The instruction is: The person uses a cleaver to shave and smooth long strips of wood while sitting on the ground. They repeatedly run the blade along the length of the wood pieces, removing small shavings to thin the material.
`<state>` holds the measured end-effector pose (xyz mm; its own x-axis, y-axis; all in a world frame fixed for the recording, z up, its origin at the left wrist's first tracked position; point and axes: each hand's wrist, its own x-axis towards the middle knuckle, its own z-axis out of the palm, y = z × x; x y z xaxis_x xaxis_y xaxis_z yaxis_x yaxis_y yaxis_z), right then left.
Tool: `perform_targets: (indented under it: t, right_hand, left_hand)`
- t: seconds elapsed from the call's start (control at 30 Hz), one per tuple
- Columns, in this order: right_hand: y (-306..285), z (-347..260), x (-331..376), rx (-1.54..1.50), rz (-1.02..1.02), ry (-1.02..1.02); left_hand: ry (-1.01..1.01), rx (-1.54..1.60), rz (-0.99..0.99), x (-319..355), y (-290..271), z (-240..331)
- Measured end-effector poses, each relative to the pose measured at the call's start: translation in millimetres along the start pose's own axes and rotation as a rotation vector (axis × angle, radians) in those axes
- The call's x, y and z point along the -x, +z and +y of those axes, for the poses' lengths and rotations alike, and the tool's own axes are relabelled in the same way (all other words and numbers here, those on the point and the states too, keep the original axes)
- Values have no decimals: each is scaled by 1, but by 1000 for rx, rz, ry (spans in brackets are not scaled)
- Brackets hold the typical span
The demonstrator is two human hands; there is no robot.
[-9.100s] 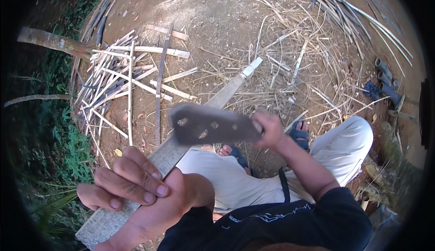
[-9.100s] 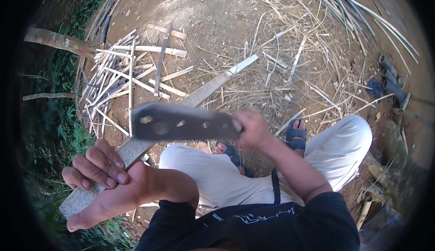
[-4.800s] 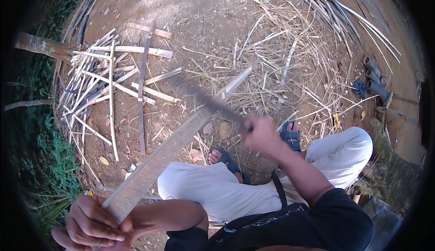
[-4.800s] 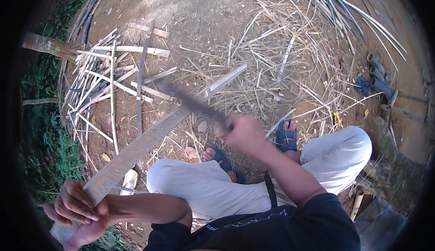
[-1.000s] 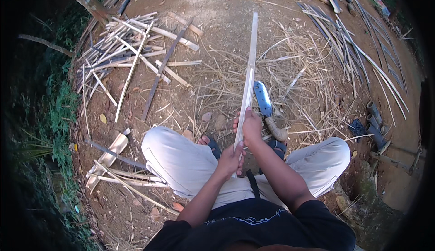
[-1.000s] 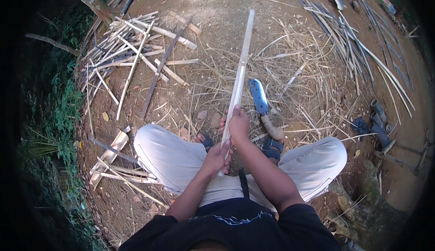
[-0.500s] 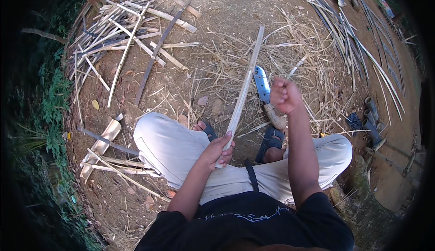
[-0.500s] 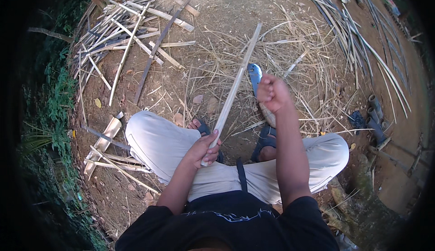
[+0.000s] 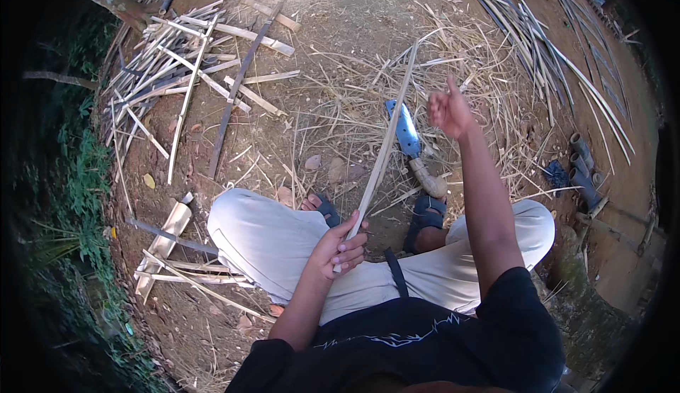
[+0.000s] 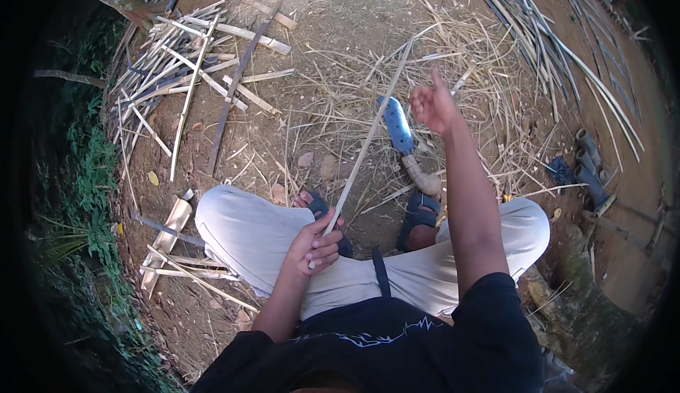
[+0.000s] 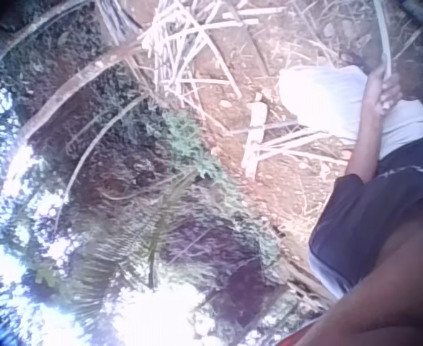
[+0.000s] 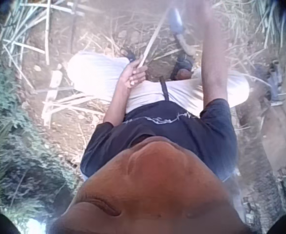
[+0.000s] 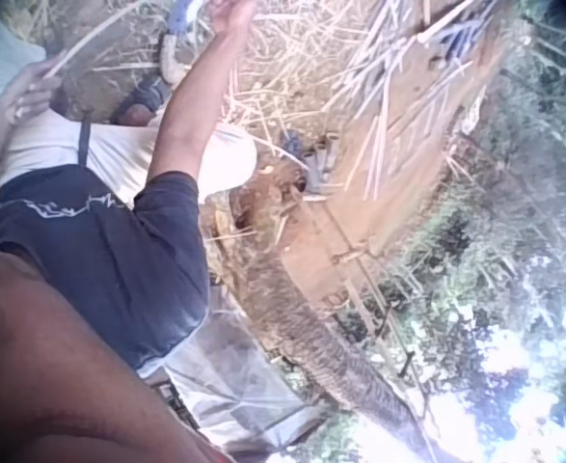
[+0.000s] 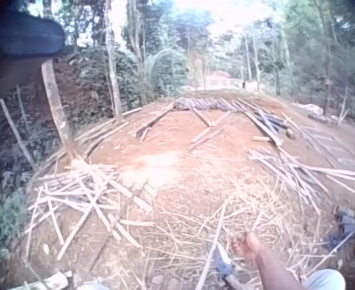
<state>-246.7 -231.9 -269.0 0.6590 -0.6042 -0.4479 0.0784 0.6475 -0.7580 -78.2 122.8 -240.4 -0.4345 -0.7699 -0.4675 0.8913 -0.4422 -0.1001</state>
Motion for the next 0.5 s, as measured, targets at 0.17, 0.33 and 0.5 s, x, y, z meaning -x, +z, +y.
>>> perform_targets:
  t: [0.17, 0.33, 0.5]
  right_hand:
    - [-123, 162, -9, 1560, 430, 27]
    - [-82, 236, -6, 1707, 469, 48]
    - [-76, 210, -11, 1468, 613, 204]
  left_hand:
    - [4, 72, -21, -11, 9, 1]
    - [32, 64, -63, 2, 7, 11]
    - [-23, 70, -40, 1, 0, 17]
